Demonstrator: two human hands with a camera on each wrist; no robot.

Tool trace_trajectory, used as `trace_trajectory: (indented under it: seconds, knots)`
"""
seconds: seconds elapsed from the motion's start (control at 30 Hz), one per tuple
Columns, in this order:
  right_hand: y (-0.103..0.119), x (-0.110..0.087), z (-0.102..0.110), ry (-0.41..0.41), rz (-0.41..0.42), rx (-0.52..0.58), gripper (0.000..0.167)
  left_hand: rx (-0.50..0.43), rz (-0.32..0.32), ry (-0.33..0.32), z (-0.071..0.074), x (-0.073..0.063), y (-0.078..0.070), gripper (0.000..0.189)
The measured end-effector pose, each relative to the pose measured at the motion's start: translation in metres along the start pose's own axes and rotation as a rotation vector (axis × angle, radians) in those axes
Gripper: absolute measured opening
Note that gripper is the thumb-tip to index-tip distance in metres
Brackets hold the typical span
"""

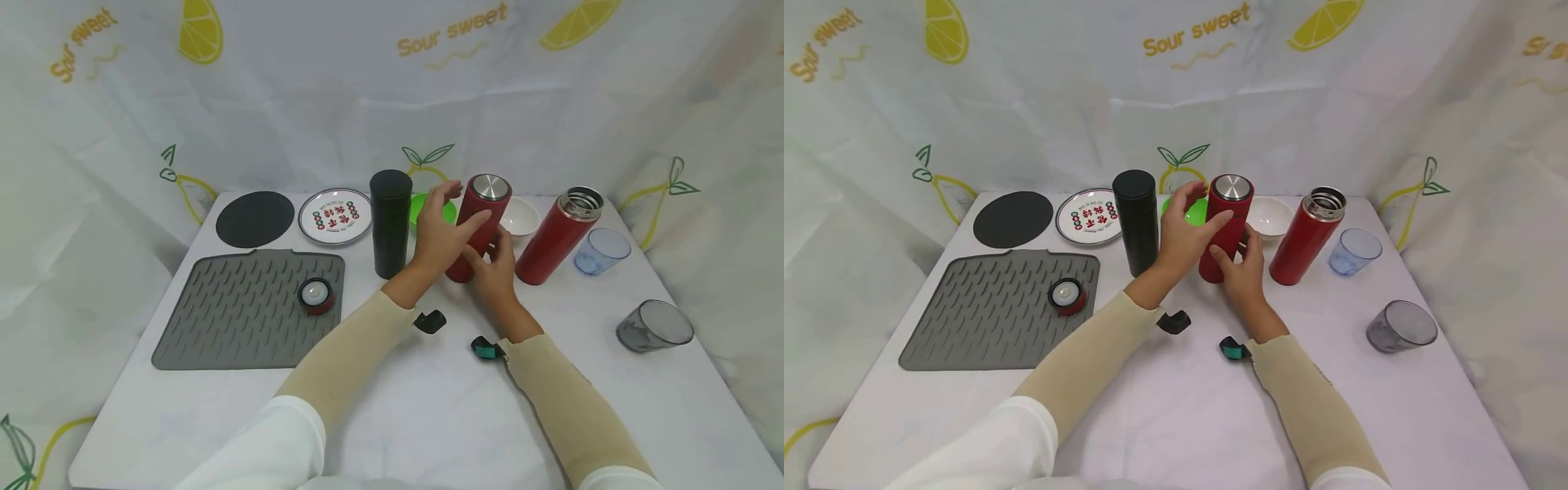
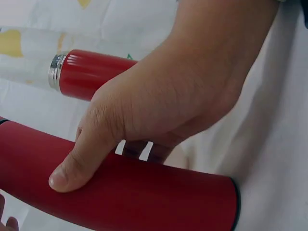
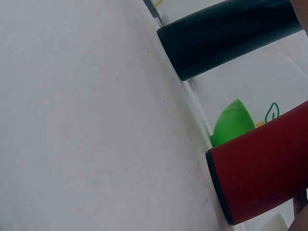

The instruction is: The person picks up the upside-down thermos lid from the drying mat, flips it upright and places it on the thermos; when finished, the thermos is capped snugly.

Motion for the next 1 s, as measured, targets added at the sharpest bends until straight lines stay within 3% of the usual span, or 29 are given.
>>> trace_trajectory:
  seconds: [0.13,0.23,0.43,0.5,0.6,0.7,0.87,1.0]
  knots:
    - [0.002,-0.001,0.003,-0.009,-0.004,0.005,0.066,-0.053,-0.007,0.066,-0.001,-0.004,0.000,0.064]
    - [0.002,-0.001,0.002,-0.009,-0.011,0.018,0.065,-0.081,0.048,0.119,-0.009,0.000,0.000,0.070]
    - [0.003,0.001,0.001,-0.003,0.013,0.024,0.063,-0.095,0.161,0.197,-0.027,0.021,-0.002,0.076]
    - [0.003,0.001,0.002,0.000,0.022,0.013,0.063,-0.039,0.133,0.170,-0.027,0.023,-0.004,0.078]
    - [0.003,0.001,0.002,0.003,0.038,-0.005,0.063,0.031,0.073,0.076,-0.019,0.019,-0.005,0.078]
    - [0.003,0.002,0.002,0.000,0.044,-0.019,0.063,0.040,0.023,0.014,-0.010,0.012,-0.006,0.075]
    - [0.002,0.002,0.002,0.001,0.011,-0.018,0.065,-0.034,0.014,0.081,-0.002,0.010,-0.003,0.069]
    - [0.001,0.001,0.002,0.007,-0.002,-0.004,0.065,-0.050,0.039,0.149,-0.004,0.012,-0.002,0.070]
Point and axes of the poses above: each hand's wrist, its own x-axis towards the middle knuckle, its own z-axis out of the back of the hand, y = z × x, the point moved 5 cm from there along x, towards the middle knuckle, and after that the axes turned 11 degrees about z, right-handed, at the moved point
